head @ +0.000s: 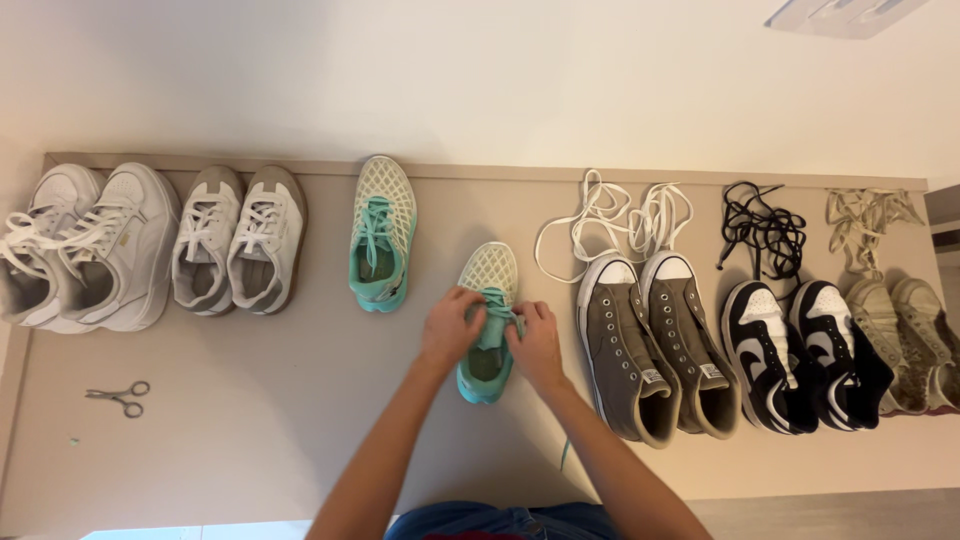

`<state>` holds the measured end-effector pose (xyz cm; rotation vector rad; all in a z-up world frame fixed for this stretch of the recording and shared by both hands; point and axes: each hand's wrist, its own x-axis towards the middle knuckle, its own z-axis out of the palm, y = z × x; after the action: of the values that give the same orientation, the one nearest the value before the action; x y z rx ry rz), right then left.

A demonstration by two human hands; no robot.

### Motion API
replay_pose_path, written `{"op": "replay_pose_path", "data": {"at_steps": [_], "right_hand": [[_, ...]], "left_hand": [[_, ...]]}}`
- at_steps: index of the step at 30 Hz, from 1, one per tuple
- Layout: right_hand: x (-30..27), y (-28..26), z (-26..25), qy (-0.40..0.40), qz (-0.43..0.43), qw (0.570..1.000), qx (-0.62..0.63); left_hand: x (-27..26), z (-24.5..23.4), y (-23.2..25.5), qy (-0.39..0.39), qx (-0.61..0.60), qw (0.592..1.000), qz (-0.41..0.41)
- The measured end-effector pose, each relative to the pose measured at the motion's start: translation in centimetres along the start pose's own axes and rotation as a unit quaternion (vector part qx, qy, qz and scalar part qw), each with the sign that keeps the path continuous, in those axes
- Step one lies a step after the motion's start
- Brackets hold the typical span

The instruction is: The person threads a light blue shoelace through the eyelets of a white and teal running shoe on a shelf. They pull the lace through multiple eyelets and adjust the tension, but do not tie a knot or finish the lacing.

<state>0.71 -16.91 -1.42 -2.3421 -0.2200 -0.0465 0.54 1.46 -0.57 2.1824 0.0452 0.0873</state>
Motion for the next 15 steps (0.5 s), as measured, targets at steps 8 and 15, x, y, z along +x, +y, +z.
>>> {"op": "replay_pose_path", "data": {"at_steps": [8, 15], "right_hand": [[3.7, 6.9, 1.0, -0.222, 0.144, 0.946, 0.188], [4.3, 8.9, 1.6, -0.309, 0.16, 0.901, 0.258]], "left_hand": [[7.6, -1.7, -3.6, -0.266, 0.043, 0.961, 0.067], [7.2, -2.9, -3.7, -0.313, -0.008, 0.95, 0.024]]}}
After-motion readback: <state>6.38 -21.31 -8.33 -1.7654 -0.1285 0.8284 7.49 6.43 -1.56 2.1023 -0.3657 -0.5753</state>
